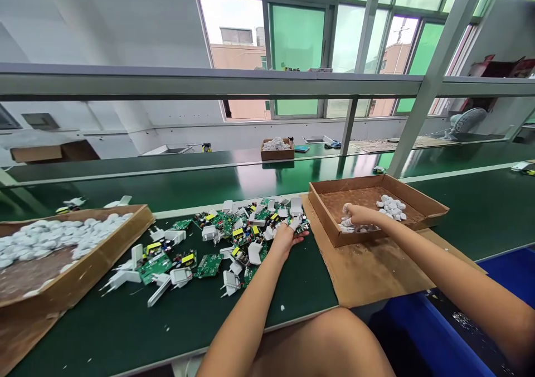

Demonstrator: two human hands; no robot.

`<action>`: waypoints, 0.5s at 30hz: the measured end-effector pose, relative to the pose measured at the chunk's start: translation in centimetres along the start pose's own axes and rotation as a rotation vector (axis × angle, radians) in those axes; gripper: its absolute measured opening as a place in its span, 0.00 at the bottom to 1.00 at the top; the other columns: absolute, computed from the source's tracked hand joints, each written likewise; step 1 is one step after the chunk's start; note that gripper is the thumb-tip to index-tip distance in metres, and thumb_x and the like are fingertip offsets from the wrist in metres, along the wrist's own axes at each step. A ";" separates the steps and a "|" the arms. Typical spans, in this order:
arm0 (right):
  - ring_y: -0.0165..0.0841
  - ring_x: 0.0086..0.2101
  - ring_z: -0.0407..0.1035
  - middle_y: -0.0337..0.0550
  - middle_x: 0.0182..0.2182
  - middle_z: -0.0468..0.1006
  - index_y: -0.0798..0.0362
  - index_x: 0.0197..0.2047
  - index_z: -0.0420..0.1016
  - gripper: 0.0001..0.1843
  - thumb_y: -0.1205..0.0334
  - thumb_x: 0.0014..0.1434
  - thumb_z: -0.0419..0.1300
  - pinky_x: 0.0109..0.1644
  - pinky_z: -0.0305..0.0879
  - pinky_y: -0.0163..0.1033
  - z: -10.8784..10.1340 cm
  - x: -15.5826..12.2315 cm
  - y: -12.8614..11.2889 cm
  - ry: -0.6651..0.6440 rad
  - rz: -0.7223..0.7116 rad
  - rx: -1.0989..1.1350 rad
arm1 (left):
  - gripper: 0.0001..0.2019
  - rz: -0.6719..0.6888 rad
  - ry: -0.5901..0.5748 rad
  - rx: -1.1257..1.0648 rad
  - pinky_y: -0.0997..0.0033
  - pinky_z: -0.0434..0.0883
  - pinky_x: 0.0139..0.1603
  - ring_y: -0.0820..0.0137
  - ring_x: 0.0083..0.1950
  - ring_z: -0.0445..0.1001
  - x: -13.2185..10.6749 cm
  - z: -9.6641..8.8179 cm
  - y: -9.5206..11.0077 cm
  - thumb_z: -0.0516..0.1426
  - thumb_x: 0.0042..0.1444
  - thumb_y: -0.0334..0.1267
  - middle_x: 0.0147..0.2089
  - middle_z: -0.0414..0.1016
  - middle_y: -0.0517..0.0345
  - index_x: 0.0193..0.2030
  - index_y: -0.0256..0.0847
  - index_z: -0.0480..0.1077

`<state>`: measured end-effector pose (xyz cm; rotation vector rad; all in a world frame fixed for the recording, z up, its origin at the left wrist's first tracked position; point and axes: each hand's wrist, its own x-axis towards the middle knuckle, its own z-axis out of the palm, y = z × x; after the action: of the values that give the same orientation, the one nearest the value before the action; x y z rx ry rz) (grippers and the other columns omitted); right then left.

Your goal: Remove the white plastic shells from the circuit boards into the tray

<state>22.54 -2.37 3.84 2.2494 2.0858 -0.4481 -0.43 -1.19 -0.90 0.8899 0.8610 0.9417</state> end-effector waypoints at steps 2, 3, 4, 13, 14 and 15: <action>0.34 0.33 0.66 0.49 0.36 0.71 0.59 0.39 0.67 0.14 0.75 0.47 0.52 0.28 0.57 0.30 -0.3 -0.1 0.3 -0.002 0.008 0.030 | 0.13 -0.037 -0.033 -0.031 0.80 0.63 0.21 0.74 0.25 0.71 -0.2 0.0 0.1 0.56 0.44 0.41 0.27 0.69 0.59 0.35 0.38 0.61; 0.34 0.31 0.66 0.48 0.34 0.72 0.59 0.37 0.68 0.13 0.76 0.47 0.52 0.27 0.57 0.30 -0.4 -0.1 0.4 -0.012 0.013 0.040 | 0.13 -0.056 -0.038 -0.050 0.80 0.63 0.21 0.74 0.26 0.71 -0.3 0.0 0.1 0.57 0.44 0.40 0.27 0.69 0.59 0.34 0.38 0.61; 0.34 0.30 0.66 0.47 0.31 0.72 0.59 0.34 0.69 0.11 0.76 0.47 0.52 0.27 0.57 0.31 -0.5 -0.1 0.5 -0.020 0.016 0.047 | 0.13 -0.074 -0.040 -0.067 0.80 0.63 0.21 0.73 0.26 0.71 -0.4 0.0 0.1 0.57 0.43 0.40 0.28 0.69 0.59 0.34 0.38 0.61; 0.34 0.31 0.66 0.47 0.33 0.72 0.60 0.40 0.67 0.13 0.71 0.48 0.54 0.29 0.57 0.31 0.3 0.3 0.9 0.064 0.005 0.074 | 0.15 -0.036 -0.010 -0.041 0.77 0.63 0.26 0.79 0.23 0.64 0.2 -0.1 -0.3 0.63 0.32 0.37 0.25 0.67 0.63 0.28 0.37 0.65; 0.33 0.30 0.66 0.45 0.31 0.72 0.59 0.37 0.69 0.11 0.71 0.48 0.54 0.29 0.57 0.31 0.4 0.3 0.9 0.051 0.000 0.080 | 0.15 -0.049 -0.017 -0.047 0.76 0.64 0.26 0.79 0.23 0.64 0.2 -0.1 -0.3 0.63 0.32 0.38 0.24 0.66 0.63 0.29 0.37 0.65; 0.33 0.29 0.66 0.43 0.28 0.73 0.58 0.33 0.70 0.08 0.71 0.47 0.54 0.28 0.56 0.31 0.5 0.4 0.8 0.040 -0.005 0.086 | 0.15 -0.068 -0.024 -0.054 0.76 0.64 0.27 0.79 0.23 0.64 0.2 -0.1 -0.3 0.62 0.33 0.39 0.24 0.66 0.63 0.29 0.37 0.65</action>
<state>23.27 -2.19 3.14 2.3189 2.1320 -0.5063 -0.36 -1.12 -1.22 0.8188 0.8361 0.8893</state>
